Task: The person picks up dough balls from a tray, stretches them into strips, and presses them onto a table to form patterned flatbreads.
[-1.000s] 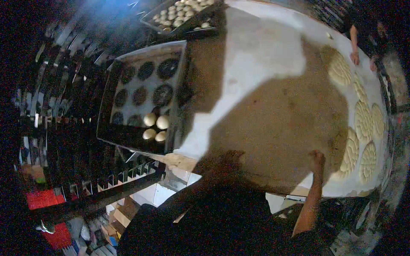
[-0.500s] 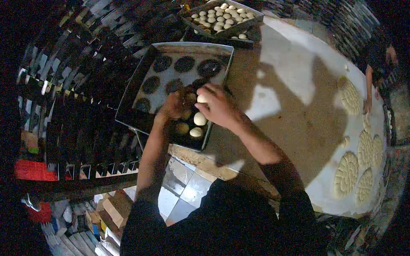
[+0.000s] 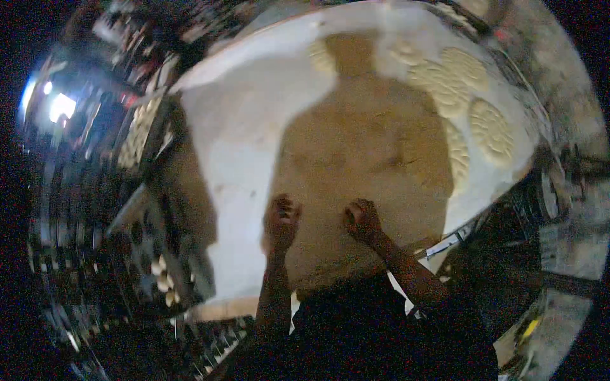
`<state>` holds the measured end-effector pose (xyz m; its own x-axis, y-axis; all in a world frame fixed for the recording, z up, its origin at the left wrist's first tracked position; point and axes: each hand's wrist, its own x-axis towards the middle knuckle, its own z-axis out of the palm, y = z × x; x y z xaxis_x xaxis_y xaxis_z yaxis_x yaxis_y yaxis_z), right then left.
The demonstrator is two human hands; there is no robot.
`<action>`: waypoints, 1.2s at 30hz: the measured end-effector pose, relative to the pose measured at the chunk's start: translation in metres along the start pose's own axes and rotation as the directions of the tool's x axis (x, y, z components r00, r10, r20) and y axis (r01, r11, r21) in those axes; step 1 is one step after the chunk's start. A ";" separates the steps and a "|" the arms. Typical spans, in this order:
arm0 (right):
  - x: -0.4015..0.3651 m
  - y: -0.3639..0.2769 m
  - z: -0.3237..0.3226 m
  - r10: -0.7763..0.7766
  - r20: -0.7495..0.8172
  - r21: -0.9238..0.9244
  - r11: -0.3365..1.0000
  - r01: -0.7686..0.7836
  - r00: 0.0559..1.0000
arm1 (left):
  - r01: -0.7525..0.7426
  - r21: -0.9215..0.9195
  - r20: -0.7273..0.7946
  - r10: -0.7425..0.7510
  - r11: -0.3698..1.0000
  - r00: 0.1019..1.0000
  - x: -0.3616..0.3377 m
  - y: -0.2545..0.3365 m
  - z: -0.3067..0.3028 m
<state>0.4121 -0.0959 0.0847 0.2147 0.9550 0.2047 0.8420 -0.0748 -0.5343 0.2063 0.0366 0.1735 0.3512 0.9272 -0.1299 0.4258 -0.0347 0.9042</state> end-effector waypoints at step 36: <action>-0.061 -0.087 0.037 0.462 -0.093 0.702 0.659 -0.271 0.882 | -0.108 -0.540 -0.012 0.121 0.835 0.993 -0.080 -0.118 0.015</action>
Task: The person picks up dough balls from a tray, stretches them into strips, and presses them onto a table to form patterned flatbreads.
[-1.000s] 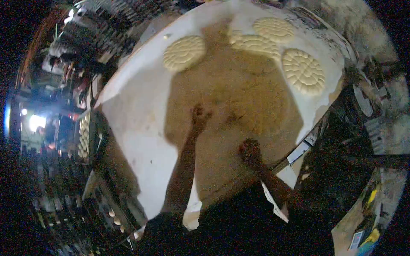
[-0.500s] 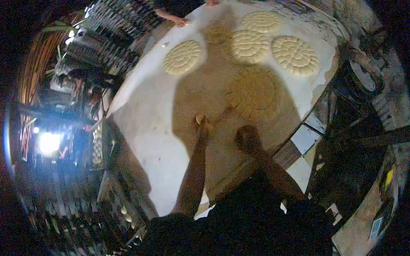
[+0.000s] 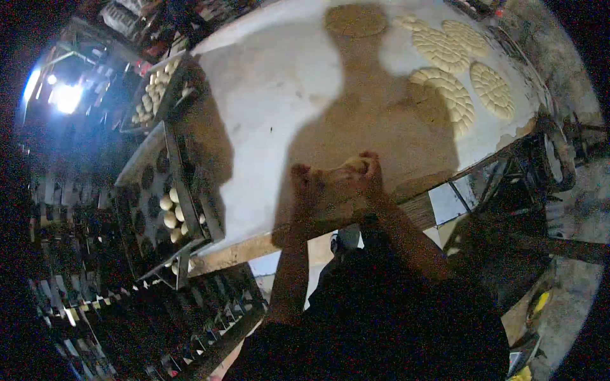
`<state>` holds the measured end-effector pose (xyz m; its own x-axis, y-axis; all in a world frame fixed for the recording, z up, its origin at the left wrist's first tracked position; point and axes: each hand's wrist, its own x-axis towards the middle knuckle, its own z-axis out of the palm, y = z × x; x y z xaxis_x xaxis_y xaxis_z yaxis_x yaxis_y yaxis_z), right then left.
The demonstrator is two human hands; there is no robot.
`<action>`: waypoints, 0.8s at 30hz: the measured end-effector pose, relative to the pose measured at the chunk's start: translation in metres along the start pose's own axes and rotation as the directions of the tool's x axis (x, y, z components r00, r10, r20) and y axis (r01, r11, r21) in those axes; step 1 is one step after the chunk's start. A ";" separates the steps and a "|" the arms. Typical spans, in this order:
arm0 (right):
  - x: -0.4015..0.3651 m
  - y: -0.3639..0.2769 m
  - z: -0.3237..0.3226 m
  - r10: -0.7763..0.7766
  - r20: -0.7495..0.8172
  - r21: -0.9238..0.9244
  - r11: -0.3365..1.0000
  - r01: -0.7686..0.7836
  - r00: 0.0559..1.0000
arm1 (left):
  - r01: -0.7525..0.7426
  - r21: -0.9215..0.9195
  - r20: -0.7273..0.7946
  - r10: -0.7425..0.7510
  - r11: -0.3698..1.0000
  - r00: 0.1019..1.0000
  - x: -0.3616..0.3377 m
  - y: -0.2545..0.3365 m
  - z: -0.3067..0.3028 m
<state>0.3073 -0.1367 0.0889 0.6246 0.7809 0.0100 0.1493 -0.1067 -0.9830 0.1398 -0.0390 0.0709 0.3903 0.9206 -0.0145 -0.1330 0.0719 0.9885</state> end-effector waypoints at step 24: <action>0.075 0.075 -0.128 0.012 0.673 -0.411 0.837 0.360 0.740 | -0.476 0.815 0.460 0.132 0.329 0.878 -0.023 -0.021 0.052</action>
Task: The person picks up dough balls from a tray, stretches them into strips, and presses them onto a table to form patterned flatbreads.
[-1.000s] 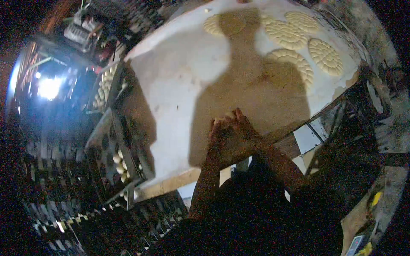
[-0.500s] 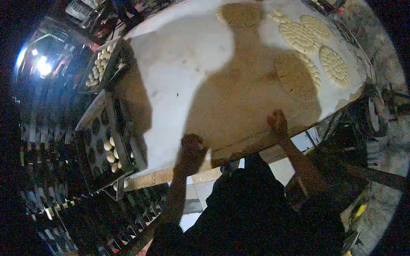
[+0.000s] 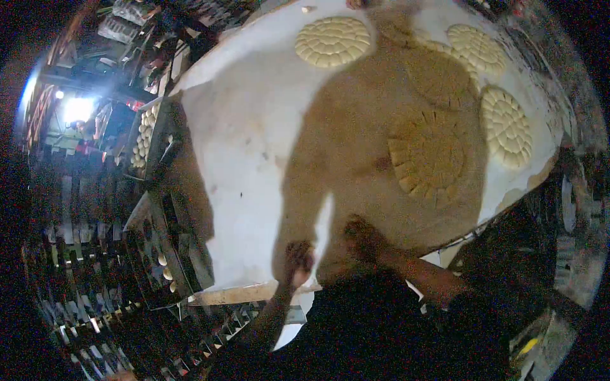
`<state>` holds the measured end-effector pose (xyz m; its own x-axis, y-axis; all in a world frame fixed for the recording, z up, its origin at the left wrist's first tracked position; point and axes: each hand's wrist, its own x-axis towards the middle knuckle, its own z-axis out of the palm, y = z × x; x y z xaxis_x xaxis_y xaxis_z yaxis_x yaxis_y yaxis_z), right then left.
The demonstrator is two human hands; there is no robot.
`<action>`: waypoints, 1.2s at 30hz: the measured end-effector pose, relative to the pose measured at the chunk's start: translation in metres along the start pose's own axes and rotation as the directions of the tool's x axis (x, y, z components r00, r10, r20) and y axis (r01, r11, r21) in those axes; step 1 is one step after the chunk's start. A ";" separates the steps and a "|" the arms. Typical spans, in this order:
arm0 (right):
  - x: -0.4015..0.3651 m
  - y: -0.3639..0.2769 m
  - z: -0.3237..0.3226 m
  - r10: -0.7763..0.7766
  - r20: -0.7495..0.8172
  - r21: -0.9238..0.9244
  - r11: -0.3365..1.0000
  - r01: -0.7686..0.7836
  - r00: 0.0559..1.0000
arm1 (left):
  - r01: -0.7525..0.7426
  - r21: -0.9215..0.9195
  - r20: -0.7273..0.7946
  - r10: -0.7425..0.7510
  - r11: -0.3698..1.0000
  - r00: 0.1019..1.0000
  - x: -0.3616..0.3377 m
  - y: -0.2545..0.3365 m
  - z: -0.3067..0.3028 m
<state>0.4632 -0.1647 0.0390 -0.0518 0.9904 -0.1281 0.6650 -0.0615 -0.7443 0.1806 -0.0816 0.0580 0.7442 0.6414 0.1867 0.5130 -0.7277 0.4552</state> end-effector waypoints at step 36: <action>0.059 -0.024 -0.094 0.626 0.000 0.260 0.753 -0.605 0.780 | 0.202 -0.490 0.076 -0.189 0.848 0.979 -0.077 -0.059 -0.316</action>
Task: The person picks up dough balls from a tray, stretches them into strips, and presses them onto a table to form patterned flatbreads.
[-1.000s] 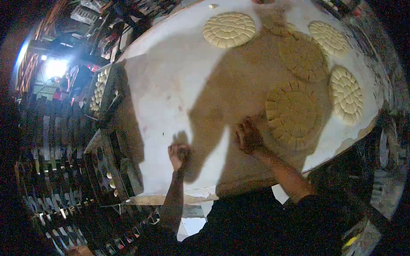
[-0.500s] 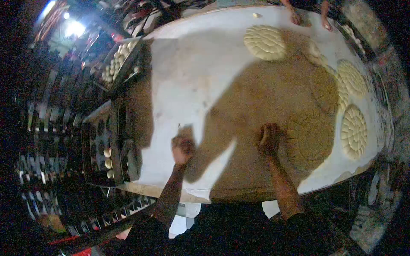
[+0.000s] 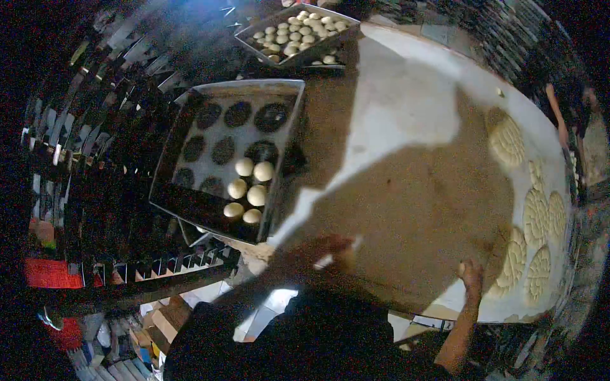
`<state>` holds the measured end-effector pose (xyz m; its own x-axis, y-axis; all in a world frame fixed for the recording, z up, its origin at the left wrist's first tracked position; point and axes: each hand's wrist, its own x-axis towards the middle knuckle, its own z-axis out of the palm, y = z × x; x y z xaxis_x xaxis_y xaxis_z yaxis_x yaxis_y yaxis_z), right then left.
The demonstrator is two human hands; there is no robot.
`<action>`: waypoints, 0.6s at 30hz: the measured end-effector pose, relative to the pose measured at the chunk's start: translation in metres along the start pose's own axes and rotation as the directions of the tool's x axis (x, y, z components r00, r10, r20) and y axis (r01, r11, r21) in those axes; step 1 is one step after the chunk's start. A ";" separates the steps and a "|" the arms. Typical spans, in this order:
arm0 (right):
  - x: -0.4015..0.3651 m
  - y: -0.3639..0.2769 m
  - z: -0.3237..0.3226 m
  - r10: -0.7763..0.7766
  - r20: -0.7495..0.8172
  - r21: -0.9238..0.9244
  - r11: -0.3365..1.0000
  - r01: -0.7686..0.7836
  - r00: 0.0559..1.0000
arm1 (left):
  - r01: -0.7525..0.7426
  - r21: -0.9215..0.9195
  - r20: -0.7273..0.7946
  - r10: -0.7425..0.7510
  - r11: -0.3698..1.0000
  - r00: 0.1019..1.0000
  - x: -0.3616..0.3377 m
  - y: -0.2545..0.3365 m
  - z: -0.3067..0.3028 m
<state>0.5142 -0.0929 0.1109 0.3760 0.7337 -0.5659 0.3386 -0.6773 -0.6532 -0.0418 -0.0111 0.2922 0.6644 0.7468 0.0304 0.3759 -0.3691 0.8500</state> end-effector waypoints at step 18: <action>-0.099 -0.454 0.330 -0.984 0.172 -0.017 0.032 0.999 0.035 | 0.426 0.571 -0.578 -0.024 0.702 0.816 0.009 -0.059 -0.224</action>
<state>0.0382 0.1600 0.2972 -0.4688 0.7015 0.5368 0.4011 0.7105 -0.5782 -0.2030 0.1411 0.3600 0.1594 0.9379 0.3082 0.9156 -0.2572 0.3091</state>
